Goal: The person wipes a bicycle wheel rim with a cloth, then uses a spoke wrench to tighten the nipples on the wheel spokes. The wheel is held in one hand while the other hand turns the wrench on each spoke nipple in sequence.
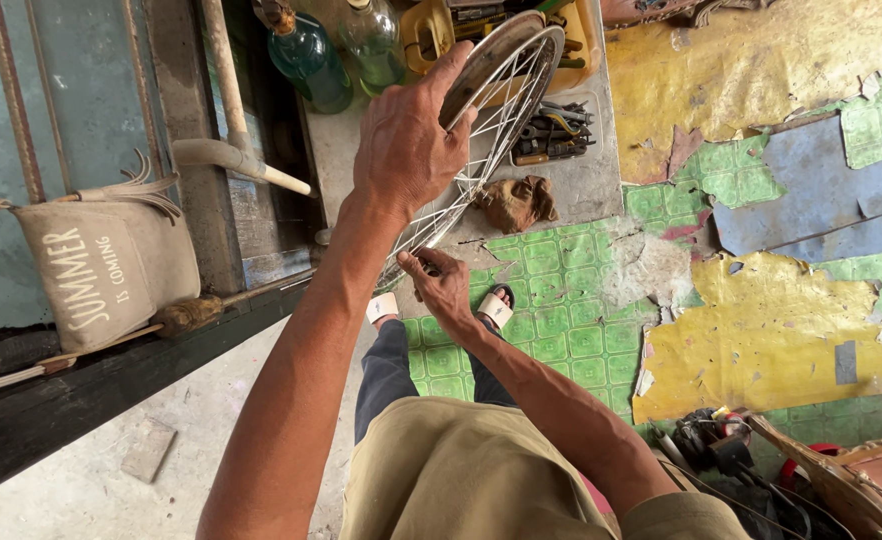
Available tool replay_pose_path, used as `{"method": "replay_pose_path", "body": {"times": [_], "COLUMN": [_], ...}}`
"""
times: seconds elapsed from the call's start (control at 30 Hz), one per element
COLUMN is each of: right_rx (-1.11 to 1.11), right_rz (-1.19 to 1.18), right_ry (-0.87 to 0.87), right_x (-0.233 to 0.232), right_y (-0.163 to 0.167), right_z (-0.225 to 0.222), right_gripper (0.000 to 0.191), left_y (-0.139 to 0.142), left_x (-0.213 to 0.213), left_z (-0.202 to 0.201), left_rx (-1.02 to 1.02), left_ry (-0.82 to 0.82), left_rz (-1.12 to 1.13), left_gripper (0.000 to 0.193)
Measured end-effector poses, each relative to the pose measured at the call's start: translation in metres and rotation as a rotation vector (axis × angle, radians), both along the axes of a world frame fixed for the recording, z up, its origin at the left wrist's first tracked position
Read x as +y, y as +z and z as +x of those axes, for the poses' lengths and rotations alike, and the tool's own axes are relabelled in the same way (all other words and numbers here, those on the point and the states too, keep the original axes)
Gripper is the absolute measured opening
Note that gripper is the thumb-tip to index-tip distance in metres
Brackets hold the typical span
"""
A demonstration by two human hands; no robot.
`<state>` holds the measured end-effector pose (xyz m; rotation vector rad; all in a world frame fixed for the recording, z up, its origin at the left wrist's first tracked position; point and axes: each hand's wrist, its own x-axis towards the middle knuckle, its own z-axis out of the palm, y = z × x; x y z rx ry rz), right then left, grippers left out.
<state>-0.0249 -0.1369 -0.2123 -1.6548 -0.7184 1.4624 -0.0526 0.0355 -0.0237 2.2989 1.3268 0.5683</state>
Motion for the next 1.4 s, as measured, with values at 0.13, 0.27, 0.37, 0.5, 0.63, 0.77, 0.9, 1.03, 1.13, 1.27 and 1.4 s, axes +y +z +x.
{"method": "replay_pose_path", "body": {"times": [0.13, 0.27, 0.37, 0.5, 0.63, 0.77, 0.9, 1.03, 1.13, 1.27, 1.4], "right_rx": [0.034, 0.046, 0.017, -0.044, -0.091, -0.026, -0.088, -0.055, 0.019, -0.097, -0.079], "right_rz": [0.001, 0.03, 0.055, 0.043, 0.093, 0.007, 0.082, 0.126, 0.076, 0.095, 0.062], "right_ry": [-0.003, 0.005, 0.012, 0.012, 0.056, 0.112, 0.135, 0.08, 0.046, 0.101, 0.084], "right_x": [-0.001, 0.001, 0.001, 0.001, 0.004, 0.005, 0.007, 0.007, 0.005, 0.008, 0.007], "right_y": [0.0, -0.002, -0.002, -0.001, -0.004, -0.007, -0.008, -0.008, -0.01, -0.013, -0.011], "right_z": [0.001, 0.001, 0.001, 0.002, 0.007, 0.015, 0.016, 0.011, 0.01, 0.01, 0.008], "right_gripper": [0.06, 0.063, 0.064, 0.063, 0.062, 0.058, 0.057, 0.055, 0.054, 0.06, 0.066], "left_y": [-0.004, -0.009, -0.01, -0.009, -0.005, -0.004, -0.006, -0.006, -0.004, -0.005, -0.006], "left_x": [-0.001, -0.002, 0.0, -0.001, -0.002, -0.002, -0.003, -0.004, -0.001, -0.003, -0.001], "left_z": [0.0, -0.001, -0.002, 0.0, 0.0, -0.002, -0.001, -0.002, -0.003, -0.002, -0.003], "left_rx": [-0.007, -0.01, 0.013, -0.017, -0.001, -0.002, 0.004, 0.028, 0.069, -0.006, 0.001], "left_ry": [0.004, -0.006, -0.008, -0.029, 0.006, -0.005, -0.001, 0.02, 0.034, -0.007, -0.005], "left_rz": [-0.064, 0.157, -0.018, 0.107, -0.086, -0.004, 0.143, 0.06, -0.186, 0.152, -0.054], "left_gripper": [0.058, 0.059, 0.058, 0.06, 0.058, 0.058, 0.06, 0.06, 0.059, 0.06, 0.058]}}
